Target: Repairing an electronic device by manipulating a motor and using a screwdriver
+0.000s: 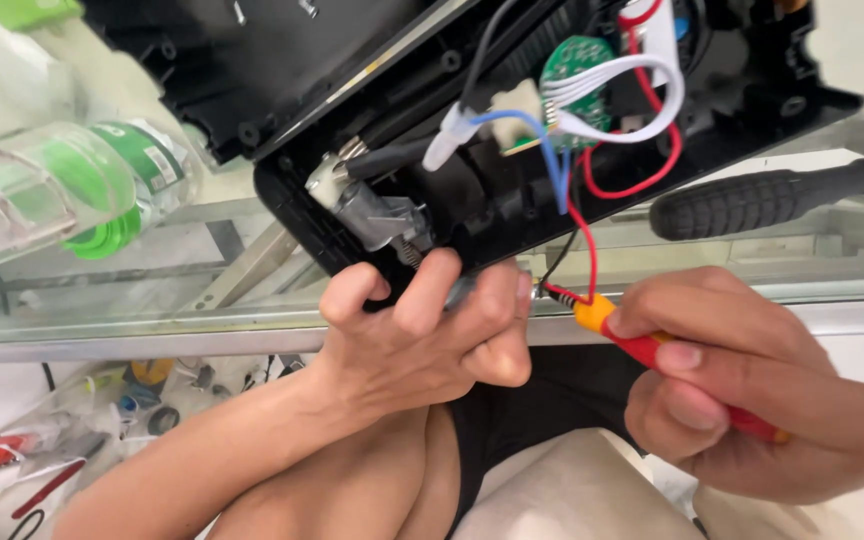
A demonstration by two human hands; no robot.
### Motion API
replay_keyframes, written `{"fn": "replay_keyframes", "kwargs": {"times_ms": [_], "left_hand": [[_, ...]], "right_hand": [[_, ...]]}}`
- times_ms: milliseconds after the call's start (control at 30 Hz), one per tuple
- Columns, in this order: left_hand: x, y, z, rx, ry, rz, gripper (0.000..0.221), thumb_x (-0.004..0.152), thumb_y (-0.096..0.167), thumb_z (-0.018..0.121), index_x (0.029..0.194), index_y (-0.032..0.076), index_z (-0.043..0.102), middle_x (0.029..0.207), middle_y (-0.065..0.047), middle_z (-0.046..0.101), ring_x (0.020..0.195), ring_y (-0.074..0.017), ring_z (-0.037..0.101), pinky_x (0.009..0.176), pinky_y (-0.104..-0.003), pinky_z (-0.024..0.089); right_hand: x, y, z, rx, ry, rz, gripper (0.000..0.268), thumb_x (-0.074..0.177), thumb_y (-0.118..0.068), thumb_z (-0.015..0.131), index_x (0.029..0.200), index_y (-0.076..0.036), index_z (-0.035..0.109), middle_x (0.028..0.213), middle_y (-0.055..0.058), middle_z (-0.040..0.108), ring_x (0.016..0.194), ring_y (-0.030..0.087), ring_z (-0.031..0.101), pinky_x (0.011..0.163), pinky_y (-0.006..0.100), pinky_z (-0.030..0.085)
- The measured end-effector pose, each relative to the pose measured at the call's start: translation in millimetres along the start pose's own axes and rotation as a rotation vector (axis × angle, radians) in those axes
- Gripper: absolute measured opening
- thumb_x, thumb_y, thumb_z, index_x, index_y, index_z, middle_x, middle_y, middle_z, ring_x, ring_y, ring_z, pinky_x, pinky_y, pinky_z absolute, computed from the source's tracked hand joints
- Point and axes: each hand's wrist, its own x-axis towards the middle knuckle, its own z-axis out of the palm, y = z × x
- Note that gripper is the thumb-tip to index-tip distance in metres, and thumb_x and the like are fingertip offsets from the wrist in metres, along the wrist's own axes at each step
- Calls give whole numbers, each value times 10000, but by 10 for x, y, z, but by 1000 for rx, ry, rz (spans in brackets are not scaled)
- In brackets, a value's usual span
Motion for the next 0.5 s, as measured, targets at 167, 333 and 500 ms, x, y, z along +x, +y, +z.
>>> {"fn": "replay_keyframes", "kwargs": {"times_ms": [167, 333, 500], "left_hand": [[-49, -9, 39, 36, -2, 3, 284, 995, 295, 544, 1044, 253, 268, 1067, 214, 607, 1048, -67, 518, 803, -363, 261], [-84, -12, 70, 50, 29, 14, 323, 1003, 310, 557, 1042, 242, 244, 1067, 224, 620, 1051, -62, 510, 810, -352, 261], [-89, -18, 78, 34, 35, 12, 312, 1029, 311, 551, 1047, 229, 251, 1064, 240, 627, 1049, -52, 510, 816, -348, 263]], "right_hand": [[-60, -101, -110, -26, -187, 89, 108, 1012, -58, 472, 1058, -3, 391, 997, 200, 679, 721, 221, 670, 712, 325, 562], [-207, 75, -210, 47, -318, 82, 346, 1015, -6, 606, 1308, -78, 437, 1193, 165, 655, 990, 264, 704, 879, 297, 588], [-308, 297, -185, -7, -135, -10, 379, 864, 285, 464, 1107, 39, 308, 1053, 201, 566, 766, 205, 713, 591, 187, 478]]}}
